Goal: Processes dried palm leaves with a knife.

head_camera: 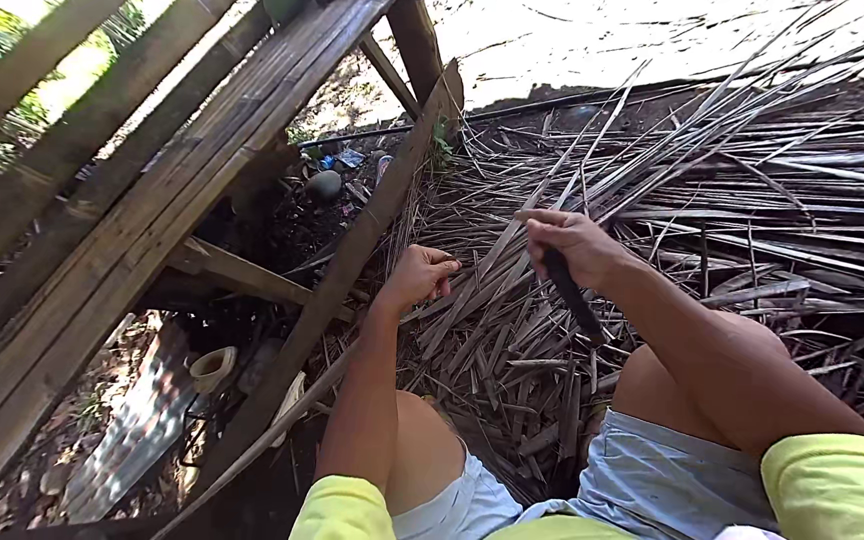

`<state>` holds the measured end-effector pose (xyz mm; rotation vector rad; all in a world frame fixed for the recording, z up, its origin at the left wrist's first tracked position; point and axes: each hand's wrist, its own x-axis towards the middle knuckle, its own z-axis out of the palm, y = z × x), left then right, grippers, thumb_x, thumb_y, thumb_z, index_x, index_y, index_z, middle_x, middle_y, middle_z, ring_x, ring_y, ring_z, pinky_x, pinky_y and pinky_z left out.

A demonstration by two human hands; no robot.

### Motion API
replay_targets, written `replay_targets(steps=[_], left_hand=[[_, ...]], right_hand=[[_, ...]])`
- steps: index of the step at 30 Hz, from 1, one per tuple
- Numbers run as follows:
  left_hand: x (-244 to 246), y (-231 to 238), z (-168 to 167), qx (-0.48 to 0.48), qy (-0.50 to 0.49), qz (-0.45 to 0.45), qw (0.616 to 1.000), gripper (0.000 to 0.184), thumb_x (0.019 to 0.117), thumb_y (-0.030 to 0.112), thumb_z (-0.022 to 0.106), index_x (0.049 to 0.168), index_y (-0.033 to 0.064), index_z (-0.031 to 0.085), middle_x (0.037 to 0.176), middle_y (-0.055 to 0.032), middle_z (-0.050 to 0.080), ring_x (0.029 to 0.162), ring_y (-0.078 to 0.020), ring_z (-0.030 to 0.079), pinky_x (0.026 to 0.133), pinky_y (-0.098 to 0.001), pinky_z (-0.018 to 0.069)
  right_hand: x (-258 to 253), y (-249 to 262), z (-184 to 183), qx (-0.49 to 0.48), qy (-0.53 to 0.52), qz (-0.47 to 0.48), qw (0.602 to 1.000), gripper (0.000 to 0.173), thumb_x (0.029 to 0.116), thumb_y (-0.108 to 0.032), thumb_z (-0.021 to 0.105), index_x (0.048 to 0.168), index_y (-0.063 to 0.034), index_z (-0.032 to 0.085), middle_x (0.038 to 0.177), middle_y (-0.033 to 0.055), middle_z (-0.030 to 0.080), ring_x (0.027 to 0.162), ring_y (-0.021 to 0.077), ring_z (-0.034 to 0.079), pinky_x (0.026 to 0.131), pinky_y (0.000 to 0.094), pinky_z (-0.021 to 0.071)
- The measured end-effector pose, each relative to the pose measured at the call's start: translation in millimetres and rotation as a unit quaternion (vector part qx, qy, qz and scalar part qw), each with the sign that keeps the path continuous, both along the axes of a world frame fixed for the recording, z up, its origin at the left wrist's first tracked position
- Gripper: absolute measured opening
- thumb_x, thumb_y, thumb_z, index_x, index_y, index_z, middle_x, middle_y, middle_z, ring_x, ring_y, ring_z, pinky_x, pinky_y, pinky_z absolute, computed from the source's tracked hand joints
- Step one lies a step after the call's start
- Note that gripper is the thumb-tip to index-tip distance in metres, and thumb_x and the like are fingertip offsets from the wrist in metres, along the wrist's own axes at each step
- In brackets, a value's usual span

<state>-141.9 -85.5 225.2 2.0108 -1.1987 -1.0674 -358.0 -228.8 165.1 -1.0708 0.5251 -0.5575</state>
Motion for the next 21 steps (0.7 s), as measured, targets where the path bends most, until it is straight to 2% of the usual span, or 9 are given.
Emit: replay_targets(steps=[1, 3, 6, 8, 11, 14, 16, 18, 21], left_hand=[[-6, -4, -1, 0.009, -0.008, -0.021, 1.000, 0.026, 0.1075, 0.017, 0.057, 0.111, -0.0027, 0.073, 0.064, -0.0035, 0.064, 0.044, -0.0043, 0.047, 0.042, -0.0190, 0.0375], [-16, -7, 0, 0.023, -0.012, -0.044, 0.999, 0.026, 0.1072, 0.018, 0.058, 0.118, -0.0015, 0.071, 0.069, -0.0050, 0.067, 0.048, -0.0059, 0.051, 0.046, -0.0206, 0.0415], [-11, -4, 5, 0.034, 0.012, -0.047, 0.998, 0.025, 0.1053, 0.013, 0.060, 0.124, -0.0014, 0.066, 0.079, -0.0084, 0.071, 0.054, -0.0082, 0.059, 0.050, -0.0210, 0.0486], [-2, 1, 8, 0.052, 0.029, -0.040, 0.997, 0.025, 0.1039, 0.012, 0.062, 0.125, -0.0017, 0.065, 0.082, -0.0090, 0.074, 0.053, -0.0080, 0.061, 0.050, -0.0205, 0.0497], [7, 8, 13, 0.094, 0.050, -0.035, 0.994, 0.035, 0.1026, 0.011, 0.064, 0.135, 0.0005, 0.058, 0.091, -0.0084, 0.074, 0.056, -0.0078, 0.060, 0.052, -0.0203, 0.0508], [14, 13, 13, 0.108, 0.031, -0.049, 0.992, 0.020, 0.1050, 0.013, 0.060, 0.117, -0.0026, 0.066, 0.085, -0.0069, 0.075, 0.054, -0.0055, 0.061, 0.052, -0.0189, 0.0508], [15, 13, 13, 0.103, -0.003, -0.052, 0.993, 0.022, 0.1071, 0.016, 0.057, 0.106, -0.0026, 0.068, 0.078, -0.0054, 0.073, 0.055, -0.0058, 0.061, 0.054, -0.0202, 0.0516], [10, 8, 9, 0.088, -0.047, -0.035, 0.994, 0.026, 0.1086, 0.020, 0.055, 0.102, -0.0016, 0.067, 0.075, -0.0048, 0.072, 0.054, -0.0063, 0.060, 0.054, -0.0216, 0.0503], [-3, -6, 2, 0.074, -0.110, -0.005, 0.991, 0.030, 0.1098, 0.025, 0.052, 0.103, -0.0012, 0.066, 0.078, -0.0059, 0.071, 0.055, -0.0079, 0.057, 0.055, -0.0252, 0.0486]], right_hand=[[9, 14, -2, 0.006, 0.001, 0.046, 0.999, 0.038, 0.1089, -0.016, 0.045, 0.147, -0.0086, 0.049, 0.070, 0.0005, 0.056, 0.050, 0.0089, 0.056, 0.046, 0.0237, 0.0517], [21, 24, -8, 0.026, -0.004, 0.069, 0.997, 0.041, 0.1102, -0.018, 0.045, 0.150, -0.0125, 0.047, 0.075, 0.0013, 0.056, 0.052, 0.0089, 0.055, 0.047, 0.0226, 0.0503], [21, 8, -14, 0.016, -0.040, 0.066, 0.997, 0.038, 0.1105, -0.017, 0.043, 0.147, -0.0121, 0.050, 0.074, 0.0000, 0.056, 0.052, 0.0079, 0.054, 0.047, 0.0218, 0.0500], [17, -3, -12, 0.007, -0.057, 0.053, 0.997, 0.036, 0.1105, -0.017, 0.042, 0.145, -0.0131, 0.052, 0.071, -0.0019, 0.054, 0.052, 0.0070, 0.053, 0.047, 0.0218, 0.0501], [8, -15, -9, -0.009, -0.068, 0.032, 0.997, 0.037, 0.1105, -0.015, 0.039, 0.145, -0.0121, 0.052, 0.070, -0.0037, 0.053, 0.051, 0.0064, 0.053, 0.047, 0.0216, 0.0506], [1, -31, -9, -0.013, -0.069, -0.022, 0.997, 0.035, 0.1104, -0.018, 0.042, 0.142, -0.0125, 0.055, 0.071, -0.0040, 0.055, 0.051, 0.0064, 0.055, 0.048, 0.0219, 0.0520], [-1, -39, -9, -0.006, -0.049, -0.079, 0.996, 0.035, 0.1105, -0.021, 0.045, 0.143, -0.0121, 0.054, 0.070, -0.0038, 0.054, 0.051, 0.0072, 0.055, 0.047, 0.0223, 0.0523], [0, -34, -5, -0.011, -0.025, -0.103, 0.994, 0.034, 0.1105, -0.021, 0.046, 0.142, -0.0097, 0.051, 0.069, -0.0034, 0.055, 0.049, 0.0069, 0.055, 0.045, 0.0216, 0.0509], [8, -2, 2, -0.052, -0.006, -0.027, 0.998, 0.036, 0.1104, -0.017, 0.043, 0.144, -0.0054, 0.050, 0.067, -0.0034, 0.053, 0.048, 0.0065, 0.053, 0.045, 0.0222, 0.0502]])
